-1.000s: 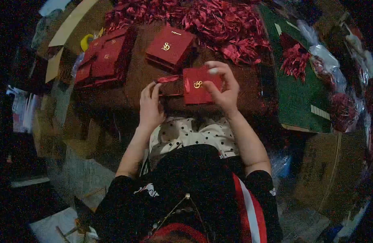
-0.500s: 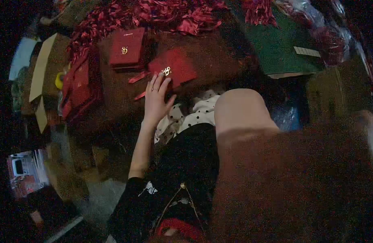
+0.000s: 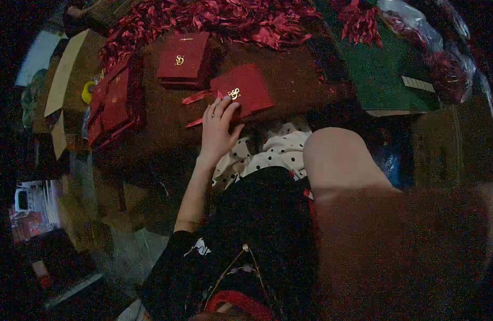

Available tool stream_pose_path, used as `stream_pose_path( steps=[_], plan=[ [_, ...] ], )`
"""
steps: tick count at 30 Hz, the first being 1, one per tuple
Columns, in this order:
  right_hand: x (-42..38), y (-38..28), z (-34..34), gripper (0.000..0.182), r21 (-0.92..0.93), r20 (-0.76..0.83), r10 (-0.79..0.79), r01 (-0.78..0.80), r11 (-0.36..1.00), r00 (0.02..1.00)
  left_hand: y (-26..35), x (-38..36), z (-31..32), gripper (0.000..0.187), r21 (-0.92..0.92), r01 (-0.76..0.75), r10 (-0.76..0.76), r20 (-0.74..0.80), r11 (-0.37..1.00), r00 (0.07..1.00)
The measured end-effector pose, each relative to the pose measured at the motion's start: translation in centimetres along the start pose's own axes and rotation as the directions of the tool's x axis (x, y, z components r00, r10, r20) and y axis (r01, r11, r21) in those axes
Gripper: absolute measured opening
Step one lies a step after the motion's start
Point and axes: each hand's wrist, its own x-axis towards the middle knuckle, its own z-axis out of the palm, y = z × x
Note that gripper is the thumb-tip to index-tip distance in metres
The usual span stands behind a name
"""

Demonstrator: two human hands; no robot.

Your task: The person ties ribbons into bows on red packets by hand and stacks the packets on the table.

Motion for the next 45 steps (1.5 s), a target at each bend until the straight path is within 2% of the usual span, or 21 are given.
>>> stream_pose_path(
  steps=[10,16,17,18,19,20,21,22,24,26,27,29,30,32,33,35,36,38,39,42,45],
  plan=[
    [1.3,-0.1,-0.2,0.022,0.060,0.061,-0.012,0.009,0.998,0.998,0.0,0.2,0.0,0.060,-0.003,0.014,-0.014,-0.010,1.000,1.000],
    [6.1,-1.0,-2.1,0.020,0.194,0.170,-0.137,0.103,0.976,0.976,-0.1,0.0,0.2,0.054,-0.047,0.041,-0.043,-0.032,0.998,0.999],
    [6.5,0.2,-3.4,0.019,0.116,0.099,-0.112,0.100,0.988,0.989,-0.2,-0.3,0.4,0.054,-0.054,0.035,-0.038,-0.053,0.998,0.998],
    [6.2,2.9,-5.2,0.019,-0.146,-0.037,-0.007,0.001,0.989,0.999,-0.4,-0.5,0.8,0.053,-0.079,0.034,-0.039,-0.068,0.996,0.997],
    [4.9,6.6,-7.4,0.016,-0.581,-0.233,0.123,-0.239,0.778,0.965,-0.4,-0.6,0.7,0.054,-0.092,0.020,-0.028,-0.089,0.996,0.996],
    [4.8,9.5,-8.8,0.021,-0.818,-0.184,0.173,-0.248,0.519,0.968,-0.2,-0.8,0.4,0.054,-0.101,0.009,-0.019,-0.104,0.995,0.994],
    [3.0,13.3,-12.9,0.028,-0.949,-0.043,0.142,-0.085,0.305,0.989,0.3,-0.6,-0.3,0.053,-0.048,0.042,-0.044,-0.056,0.998,0.997],
    [1.2,15.4,-15.0,0.040,-0.974,-0.113,0.323,-0.168,0.149,0.940,0.1,-0.7,-0.4,0.052,-0.071,0.024,-0.028,-0.058,0.997,0.998],
    [-0.9,18.6,-19.0,0.046,-1.000,-0.018,0.475,-0.005,-0.028,0.880,0.2,-1.2,-1.1,0.048,-0.100,0.008,-0.015,-0.070,0.995,0.997],
    [-1.5,19.7,-20.5,0.045,-0.999,0.039,0.517,0.040,0.009,0.855,0.3,-1.6,-2.3,0.042,-0.080,-0.041,0.031,-0.115,0.996,0.993],
    [-1.7,20.5,-21.1,0.046,-0.988,0.099,0.494,0.145,-0.056,0.864,0.2,-1.6,-2.9,0.039,-0.052,-0.070,0.059,-0.179,0.996,0.982],
    [-2.0,21.0,-21.9,0.046,-0.988,0.117,0.577,0.151,-0.012,0.809,0.2,-1.1,-5.8,0.034,-0.079,-0.151,0.120,-0.304,0.985,0.945],
    [-2.7,22.1,-22.8,0.043,-0.970,0.179,0.498,0.236,-0.053,0.848,0.0,-0.9,-6.8,0.027,-0.075,-0.150,0.115,-0.348,0.986,0.930],
    [-2.3,21.4,-21.6,0.038,-0.975,0.220,0.453,0.197,0.099,0.864,-0.1,0.2,-8.4,0.023,-0.247,-0.171,0.038,-0.467,0.954,0.884],
    [-2.0,21.2,-21.0,0.036,-0.979,0.204,0.386,0.182,0.093,0.900,-0.6,0.6,-8.8,0.018,-0.414,-0.082,-0.072,-0.343,0.907,0.936],
    [-1.3,20.7,-19.8,0.027,-0.957,0.045,0.177,-0.008,0.290,0.983,0.0,3.3,-11.0,0.020,-0.586,0.134,-0.205,-0.055,0.799,0.977],
    [-1.2,20.3,-19.0,0.017,-0.936,-0.049,0.054,-0.065,0.345,0.997,-0.4,4.8,-10.9,0.024,-0.528,0.209,-0.214,0.052,0.823,0.975],
    [-0.3,19.5,-18.1,0.013,-0.617,-0.483,0.084,-0.407,0.673,0.872,-1.5,7.3,-8.7,0.026,-0.500,0.287,-0.193,0.231,0.817,0.954],
    [1.8,16.4,-15.6,0.013,-0.590,-0.537,0.038,-0.407,0.697,0.843,-2.6,8.7,-6.4,0.027,-0.442,0.251,-0.141,0.267,0.861,0.953],
    [3.8,12.7,-14.4,0.016,-0.384,-0.582,-0.058,-0.211,0.899,0.811,-3.1,11.9,-3.9,0.027,-0.324,0.165,-0.035,0.370,0.932,0.928],
    [5.2,8.5,-11.0,0.017,-0.564,-0.439,-0.232,-0.065,0.823,0.868,-4.6,13.2,0.8,0.027,-0.132,0.084,-0.044,0.286,0.988,0.957]
  ],
)
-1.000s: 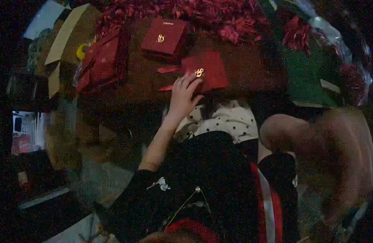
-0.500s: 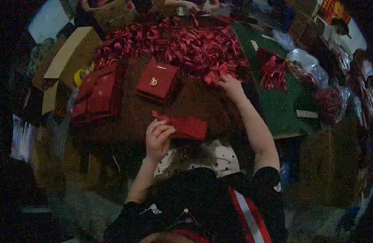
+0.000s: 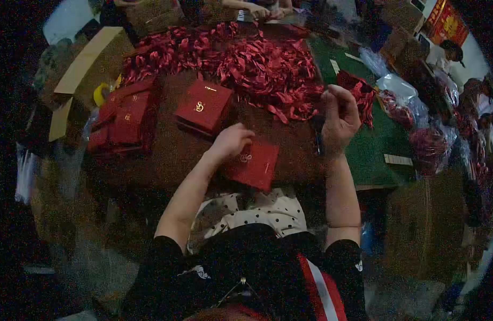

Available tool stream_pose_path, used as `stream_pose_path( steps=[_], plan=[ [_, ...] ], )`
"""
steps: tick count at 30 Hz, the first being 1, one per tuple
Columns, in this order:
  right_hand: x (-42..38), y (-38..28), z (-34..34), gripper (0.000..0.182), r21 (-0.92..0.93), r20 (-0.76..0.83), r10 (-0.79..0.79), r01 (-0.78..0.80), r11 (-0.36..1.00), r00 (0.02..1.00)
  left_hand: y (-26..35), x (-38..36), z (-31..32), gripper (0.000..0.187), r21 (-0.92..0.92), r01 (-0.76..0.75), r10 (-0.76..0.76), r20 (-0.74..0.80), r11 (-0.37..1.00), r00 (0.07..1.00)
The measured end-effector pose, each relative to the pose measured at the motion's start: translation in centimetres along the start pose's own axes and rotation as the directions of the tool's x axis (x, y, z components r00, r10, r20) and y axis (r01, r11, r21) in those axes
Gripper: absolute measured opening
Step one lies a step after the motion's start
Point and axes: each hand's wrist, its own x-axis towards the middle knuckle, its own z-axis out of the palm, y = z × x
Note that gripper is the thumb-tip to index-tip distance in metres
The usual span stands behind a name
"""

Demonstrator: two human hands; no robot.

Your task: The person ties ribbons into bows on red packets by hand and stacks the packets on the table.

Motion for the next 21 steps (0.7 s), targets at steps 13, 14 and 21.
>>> stream_pose_path(
  steps=[13,14,21],
  plan=[
    [-15.5,5.5,4.7,0.019,-0.430,0.406,0.563,-0.394,0.813,0.719,5.1,-9.8,2.8,0.064,-0.124,0.394,-0.402,-0.481,0.911,0.779],
    [-15.8,5.7,5.2,0.019,-0.465,0.422,0.593,-0.397,0.791,0.686,5.2,-9.7,2.6,0.062,-0.146,0.383,-0.403,-0.482,0.912,0.778],
    [-16.7,6.9,7.1,0.015,-0.476,0.393,0.572,-0.372,0.797,0.720,3.3,-9.5,3.5,0.051,-0.428,0.273,-0.472,-0.477,0.862,0.741]
  ],
)
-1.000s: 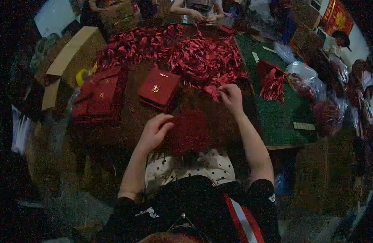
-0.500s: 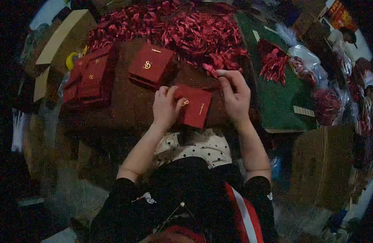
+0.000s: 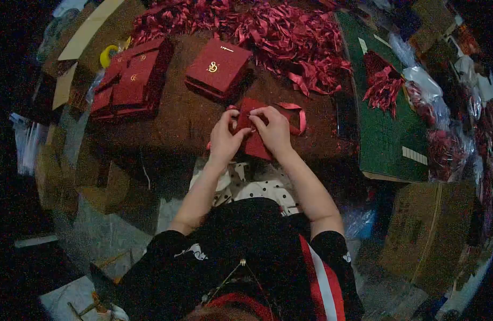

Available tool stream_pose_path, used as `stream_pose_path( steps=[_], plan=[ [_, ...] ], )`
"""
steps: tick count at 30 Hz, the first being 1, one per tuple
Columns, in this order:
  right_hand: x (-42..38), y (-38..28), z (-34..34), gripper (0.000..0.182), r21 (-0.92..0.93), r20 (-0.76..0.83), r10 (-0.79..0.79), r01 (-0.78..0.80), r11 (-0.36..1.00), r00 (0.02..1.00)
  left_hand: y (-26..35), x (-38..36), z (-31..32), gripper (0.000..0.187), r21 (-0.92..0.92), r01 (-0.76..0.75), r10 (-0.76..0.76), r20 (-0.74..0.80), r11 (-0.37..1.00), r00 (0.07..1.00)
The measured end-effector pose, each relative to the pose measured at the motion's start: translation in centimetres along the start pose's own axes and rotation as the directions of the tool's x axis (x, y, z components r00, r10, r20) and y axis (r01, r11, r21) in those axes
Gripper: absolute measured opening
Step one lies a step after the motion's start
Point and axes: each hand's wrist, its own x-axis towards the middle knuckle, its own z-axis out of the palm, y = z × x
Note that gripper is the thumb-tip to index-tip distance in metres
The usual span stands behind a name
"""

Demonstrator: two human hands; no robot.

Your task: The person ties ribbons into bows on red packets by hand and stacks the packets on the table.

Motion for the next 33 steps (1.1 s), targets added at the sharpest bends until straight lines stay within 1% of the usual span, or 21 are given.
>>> stream_pose_path(
  steps=[1,2,3,5,6,8,9,11,12,14,15,17,18,20,21,22,23,25,27,31,33],
  plan=[
    [0.2,-0.4,0.1,0.015,-0.051,-0.009,-0.044,0.043,0.998,0.999,0.0,0.0,-0.2,0.051,-0.011,-0.009,0.009,-0.004,1.000,1.000],
    [0.3,-0.8,0.2,0.015,-0.100,-0.020,-0.083,0.081,0.992,0.996,0.2,0.2,-0.7,0.057,-0.006,0.064,-0.063,0.095,0.998,0.993],
    [0.3,-1.1,0.2,0.014,-0.073,-0.012,-0.086,0.085,0.994,0.996,-0.1,0.2,-0.8,0.057,0.000,0.062,-0.062,0.101,0.998,0.993],
    [0.4,-1.5,0.2,0.013,-0.110,-0.020,-0.126,0.123,0.986,0.992,0.4,0.5,-1.3,0.063,-0.078,0.009,-0.002,0.094,0.997,0.996],
    [0.3,-1.9,0.1,0.012,-0.132,-0.037,-0.169,0.163,0.978,0.985,0.8,0.4,-1.6,0.066,-0.064,0.100,-0.090,0.151,0.993,0.984],
    [0.2,-2.0,0.4,0.011,-0.131,-0.057,-0.189,0.181,0.975,0.980,0.3,0.2,-1.4,0.068,-0.081,0.043,-0.033,0.125,0.996,0.992],
    [0.3,-1.9,0.5,0.011,-0.153,-0.045,-0.223,0.214,0.965,0.974,0.0,0.1,-1.4,0.070,-0.066,0.035,-0.024,0.156,0.997,0.987],
    [0.1,-1.9,0.8,0.010,-0.144,-0.055,-0.242,0.232,0.962,0.969,-0.2,0.2,-1.4,0.071,-0.117,0.042,-0.021,0.169,0.992,0.985],
    [0.0,-1.9,0.8,0.011,-0.139,-0.059,-0.235,0.225,0.964,0.970,-0.4,0.1,-1.5,0.071,-0.097,0.007,0.009,0.167,0.995,0.986],
    [0.1,-1.9,1.0,0.010,-0.136,-0.097,-0.267,0.253,0.958,0.959,-0.5,0.1,-1.4,0.072,-0.112,0.007,0.010,0.157,0.994,0.988],
    [0.1,-2.0,1.0,0.009,-0.131,-0.109,-0.269,0.254,0.958,0.957,-0.6,0.0,-1.5,0.072,-0.111,-0.011,0.029,0.168,0.994,0.985],
    [0.0,-3.3,0.6,0.009,-0.119,-0.114,-0.194,0.181,0.976,0.974,-0.1,-0.1,-1.5,0.071,-0.122,0.034,-0.012,0.178,0.992,0.984],
    [0.1,-2.7,0.6,0.009,-0.130,-0.105,-0.211,0.197,0.972,0.972,-0.3,-0.3,-1.4,0.072,-0.089,-0.069,0.079,0.125,0.994,0.989],
    [0.1,-2.7,0.6,0.008,-0.159,-0.102,-0.233,0.216,0.963,0.967,-0.7,-0.4,-1.2,0.072,-0.113,-0.062,0.076,0.127,0.992,0.989],
    [-0.1,-2.9,0.7,0.009,-0.118,-0.100,-0.207,0.195,0.974,0.973,-0.8,-0.4,-1.0,0.072,-0.140,-0.056,0.074,0.126,0.989,0.989],
    [-0.1,-2.8,0.6,0.010,-0.143,-0.085,-0.258,0.245,0.959,0.962,-0.5,-0.3,-1.1,0.072,-0.139,0.044,-0.017,0.189,0.989,0.982],
    [0.0,-2.7,0.6,0.010,-0.166,-0.068,-0.311,0.297,0.940,0.948,-0.2,-0.2,-1.2,0.072,-0.141,0.038,-0.012,0.182,0.989,0.983],
    [0.1,-2.8,0.3,0.012,-0.164,-0.038,-0.339,0.329,0.930,0.940,0.3,-0.7,-1.4,0.072,-0.013,-0.035,0.036,0.157,0.999,0.987],
    [0.1,-3.2,-0.2,0.010,-0.258,0.045,-0.374,0.373,0.891,0.926,0.9,-0.9,-1.6,0.071,0.040,-0.087,0.077,0.192,0.995,0.978],
    [0.0,-3.4,-0.3,0.009,-0.293,0.091,-0.308,0.321,0.901,0.947,1.8,-1.2,-1.4,0.069,0.166,-0.106,0.065,0.237,0.980,0.969],
    [0.3,-2.8,-0.5,0.009,-0.230,0.120,-0.238,0.260,0.938,0.964,1.6,-1.3,-1.2,0.069,0.166,-0.121,0.076,0.256,0.979,0.964]
  ],
)
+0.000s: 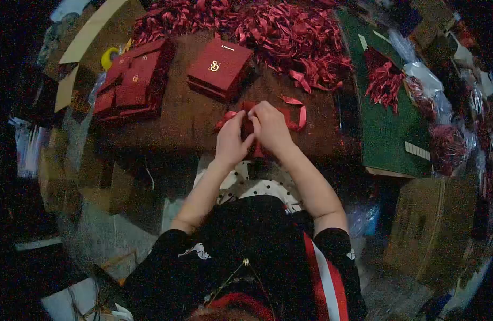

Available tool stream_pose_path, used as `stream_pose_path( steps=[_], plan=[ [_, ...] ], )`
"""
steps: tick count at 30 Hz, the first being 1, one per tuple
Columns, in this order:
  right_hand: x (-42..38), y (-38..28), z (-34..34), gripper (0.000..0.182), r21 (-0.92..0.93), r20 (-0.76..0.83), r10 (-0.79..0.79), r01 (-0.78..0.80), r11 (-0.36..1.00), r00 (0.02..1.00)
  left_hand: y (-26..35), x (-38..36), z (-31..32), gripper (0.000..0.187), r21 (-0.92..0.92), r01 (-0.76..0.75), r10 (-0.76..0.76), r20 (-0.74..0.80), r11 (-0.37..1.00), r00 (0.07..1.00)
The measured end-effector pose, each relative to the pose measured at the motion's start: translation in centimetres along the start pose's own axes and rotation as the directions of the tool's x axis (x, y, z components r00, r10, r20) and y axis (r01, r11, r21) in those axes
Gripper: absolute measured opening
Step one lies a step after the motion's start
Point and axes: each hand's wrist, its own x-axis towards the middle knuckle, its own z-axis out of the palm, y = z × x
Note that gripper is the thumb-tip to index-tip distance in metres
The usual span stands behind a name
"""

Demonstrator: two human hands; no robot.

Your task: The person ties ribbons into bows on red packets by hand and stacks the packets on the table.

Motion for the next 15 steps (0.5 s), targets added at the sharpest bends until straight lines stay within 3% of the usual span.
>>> stream_pose_path(
  steps=[4,5,7,8,10,11,13,14,15],
  plan=[
    [0.6,0.4,-0.6,0.016,-0.004,0.130,0.186,-0.187,0.982,0.974,-0.5,-0.2,0.4,0.072,0.025,-0.121,0.122,-0.050,0.992,0.991],
    [1.0,0.9,-0.6,0.019,0.026,0.184,0.200,-0.208,0.978,0.962,-0.2,0.0,0.1,0.073,0.021,-0.087,0.088,-0.013,0.996,0.996],
    [1.3,2.2,0.3,0.018,0.170,0.273,0.386,-0.439,0.882,0.881,-0.2,0.1,-0.4,0.074,0.013,-0.105,0.105,-0.003,0.994,0.994],
    [1.3,2.8,0.7,0.027,0.286,0.280,0.378,-0.453,0.844,0.882,-0.1,0.5,-0.8,0.077,0.021,-0.062,0.061,0.038,0.998,0.997],
    [1.0,2.8,0.8,0.035,0.304,0.196,0.403,-0.446,0.842,0.894,-0.9,0.8,-1.8,0.079,-0.021,-0.132,0.133,0.088,0.991,0.987],
    [1.2,1.9,0.1,0.040,0.247,0.174,0.390,-0.424,0.871,0.904,-1.4,1.0,-2.3,0.070,-0.049,-0.115,0.119,0.099,0.992,0.988],
    [1.0,2.3,0.1,0.038,0.270,0.139,0.347,-0.372,0.888,0.928,-3.2,1.6,-3.8,0.058,-0.167,-0.209,0.231,0.120,0.963,0.966],
    [1.0,2.0,0.0,0.036,0.289,0.105,0.302,-0.319,0.903,0.948,-1.9,2.1,-5.7,0.050,-0.212,-0.018,0.083,0.306,0.977,0.948],
    [0.8,1.7,-0.1,0.035,0.268,0.120,0.305,-0.327,0.906,0.945,-2.3,2.4,-5.5,0.050,-0.211,-0.017,0.083,0.308,0.977,0.948]
  ],
)
